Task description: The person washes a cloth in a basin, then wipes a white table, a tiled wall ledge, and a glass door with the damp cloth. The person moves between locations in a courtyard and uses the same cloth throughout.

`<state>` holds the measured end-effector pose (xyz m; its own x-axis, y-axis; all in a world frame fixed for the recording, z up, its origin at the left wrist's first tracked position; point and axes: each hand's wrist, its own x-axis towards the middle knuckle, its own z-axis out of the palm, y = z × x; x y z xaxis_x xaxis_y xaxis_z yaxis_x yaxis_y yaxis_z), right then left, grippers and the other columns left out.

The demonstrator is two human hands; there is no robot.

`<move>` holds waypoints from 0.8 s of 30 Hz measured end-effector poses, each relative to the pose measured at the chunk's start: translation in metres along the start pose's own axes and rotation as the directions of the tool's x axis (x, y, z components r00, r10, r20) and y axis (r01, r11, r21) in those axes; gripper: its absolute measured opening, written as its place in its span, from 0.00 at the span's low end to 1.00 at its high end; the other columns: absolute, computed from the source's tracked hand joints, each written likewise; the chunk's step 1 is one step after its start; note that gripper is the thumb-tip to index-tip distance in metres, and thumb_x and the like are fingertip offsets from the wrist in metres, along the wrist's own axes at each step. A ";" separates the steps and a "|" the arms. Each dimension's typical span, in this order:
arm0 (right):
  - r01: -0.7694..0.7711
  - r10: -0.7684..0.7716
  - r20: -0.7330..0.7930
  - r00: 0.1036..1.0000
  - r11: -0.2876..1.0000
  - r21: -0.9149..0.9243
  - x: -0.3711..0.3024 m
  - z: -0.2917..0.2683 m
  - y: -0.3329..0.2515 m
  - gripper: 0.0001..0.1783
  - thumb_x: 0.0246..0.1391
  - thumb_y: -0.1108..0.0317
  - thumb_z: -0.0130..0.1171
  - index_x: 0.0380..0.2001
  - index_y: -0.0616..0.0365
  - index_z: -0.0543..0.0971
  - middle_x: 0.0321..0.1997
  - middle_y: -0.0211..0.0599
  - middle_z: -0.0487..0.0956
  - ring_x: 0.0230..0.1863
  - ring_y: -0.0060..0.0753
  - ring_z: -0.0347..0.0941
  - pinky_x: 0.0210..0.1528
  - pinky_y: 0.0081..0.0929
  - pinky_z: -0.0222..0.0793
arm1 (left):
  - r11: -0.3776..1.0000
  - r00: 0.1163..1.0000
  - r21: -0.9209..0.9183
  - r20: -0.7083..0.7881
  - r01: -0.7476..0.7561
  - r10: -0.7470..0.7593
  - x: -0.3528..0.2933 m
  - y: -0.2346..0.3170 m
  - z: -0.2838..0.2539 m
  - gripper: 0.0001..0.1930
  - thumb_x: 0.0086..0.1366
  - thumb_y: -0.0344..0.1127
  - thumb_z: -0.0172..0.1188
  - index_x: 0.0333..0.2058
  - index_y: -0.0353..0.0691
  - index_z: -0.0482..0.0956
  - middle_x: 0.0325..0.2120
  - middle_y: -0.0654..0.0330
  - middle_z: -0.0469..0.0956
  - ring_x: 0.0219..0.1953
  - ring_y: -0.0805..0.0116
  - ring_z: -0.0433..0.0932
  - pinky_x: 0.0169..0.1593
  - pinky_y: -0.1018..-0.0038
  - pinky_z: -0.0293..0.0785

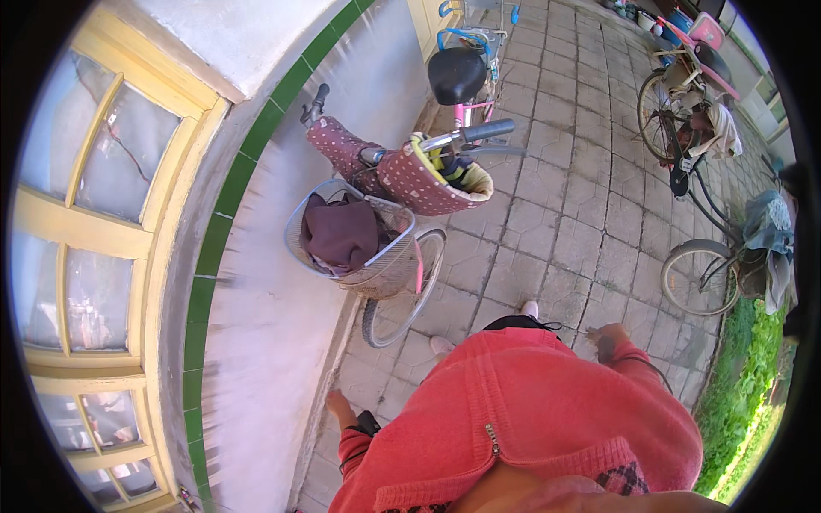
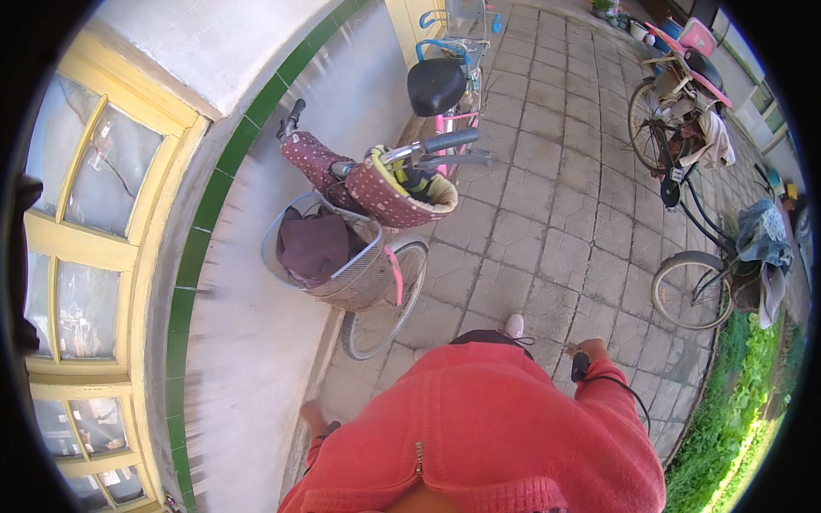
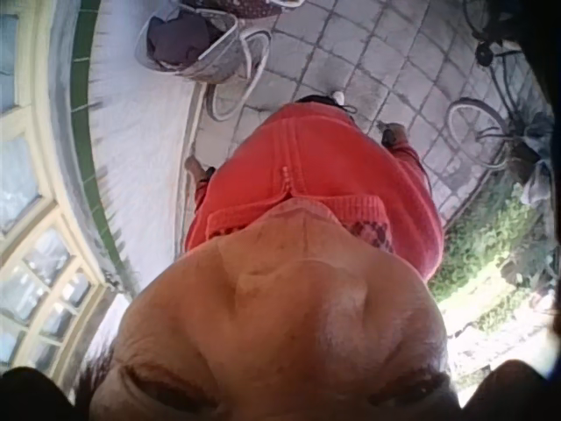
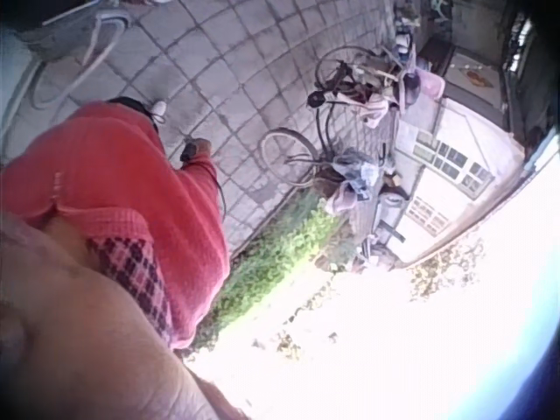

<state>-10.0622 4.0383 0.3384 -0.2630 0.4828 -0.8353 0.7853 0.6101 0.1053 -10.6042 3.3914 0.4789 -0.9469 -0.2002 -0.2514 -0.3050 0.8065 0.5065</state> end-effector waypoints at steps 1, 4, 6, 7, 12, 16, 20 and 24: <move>0.155 -0.149 -0.167 0.975 0.988 0.024 0.007 0.008 0.018 0.20 0.50 0.46 0.57 0.38 0.44 0.85 0.40 0.42 0.83 0.41 0.48 0.80 0.44 0.36 0.74 | 0.964 0.923 0.198 0.373 -0.176 0.092 -0.020 -0.016 0.034 0.17 0.62 0.42 0.58 0.44 0.38 0.79 0.37 0.47 0.80 0.41 0.51 0.79 0.47 0.56 0.74; 0.268 -0.296 -0.248 0.923 0.953 -0.139 0.036 -0.001 0.055 0.15 0.49 0.58 0.56 0.36 0.48 0.85 0.40 0.42 0.84 0.39 0.48 0.81 0.41 0.41 0.76 | 0.784 0.716 0.401 0.694 -0.474 0.077 -0.056 0.005 0.140 0.23 0.56 0.54 0.59 0.39 0.39 0.81 0.40 0.48 0.81 0.43 0.47 0.79 0.49 0.55 0.74; 0.308 -0.347 -0.327 0.879 0.937 -0.167 0.047 -0.032 0.074 0.14 0.48 0.63 0.56 0.36 0.52 0.85 0.38 0.42 0.84 0.38 0.47 0.82 0.39 0.42 0.76 | 0.713 0.700 0.336 0.648 -0.616 0.300 -0.063 0.070 0.200 0.21 0.55 0.51 0.61 0.39 0.40 0.82 0.40 0.48 0.81 0.46 0.47 0.79 0.51 0.57 0.74; 0.245 -0.291 -0.379 0.878 0.955 -0.166 0.048 -0.051 0.083 0.14 0.47 0.64 0.56 0.36 0.53 0.85 0.37 0.43 0.84 0.37 0.47 0.82 0.37 0.42 0.76 | 0.533 0.601 0.344 0.667 -0.773 0.440 -0.065 0.113 0.223 0.20 0.55 0.46 0.63 0.41 0.38 0.81 0.40 0.47 0.81 0.45 0.47 0.80 0.51 0.60 0.74; 0.198 0.221 -0.285 0.933 0.345 0.918 0.034 -0.116 0.130 0.15 0.45 0.65 0.56 0.36 0.58 0.83 0.34 0.49 0.83 0.37 0.45 0.81 0.38 0.38 0.73 | 0.828 0.669 -0.216 0.502 -0.517 0.549 -0.119 0.337 0.273 0.12 0.63 0.36 0.56 0.42 0.40 0.80 0.33 0.50 0.82 0.36 0.54 0.82 0.39 0.59 0.76; 0.128 0.130 -0.431 0.893 0.845 0.520 0.025 -0.102 0.166 0.16 0.48 0.65 0.53 0.36 0.60 0.82 0.38 0.52 0.83 0.41 0.53 0.80 0.42 0.42 0.74 | 0.899 0.646 -0.215 0.633 -0.383 0.426 -0.165 0.415 0.290 0.11 0.63 0.35 0.55 0.40 0.39 0.82 0.29 0.50 0.82 0.31 0.55 0.82 0.36 0.60 0.76; 0.109 -0.080 -0.253 0.964 0.989 0.102 -0.002 -0.056 0.175 0.16 0.51 0.53 0.56 0.31 0.51 0.85 0.37 0.49 0.83 0.39 0.50 0.81 0.41 0.46 0.75 | 0.765 0.612 -0.099 0.538 -0.637 0.579 -0.156 0.398 0.322 0.12 0.62 0.39 0.57 0.35 0.38 0.84 0.28 0.48 0.82 0.32 0.49 0.81 0.37 0.59 0.76; 0.107 0.036 -0.246 0.968 0.833 0.542 -0.030 -0.042 0.165 0.15 0.53 0.56 0.55 0.34 0.53 0.84 0.34 0.51 0.82 0.35 0.52 0.81 0.36 0.48 0.74 | 0.726 0.622 0.074 0.578 -0.684 0.528 -0.126 0.361 0.337 0.18 0.62 0.49 0.57 0.30 0.40 0.85 0.28 0.47 0.82 0.36 0.48 0.81 0.41 0.59 0.75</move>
<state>-9.9486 4.1512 0.4034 -0.3642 0.6446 -0.6722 0.9303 0.2190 -0.2941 -10.5611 3.8957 0.4155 -0.6917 0.6226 -0.3660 0.4340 0.7634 0.4783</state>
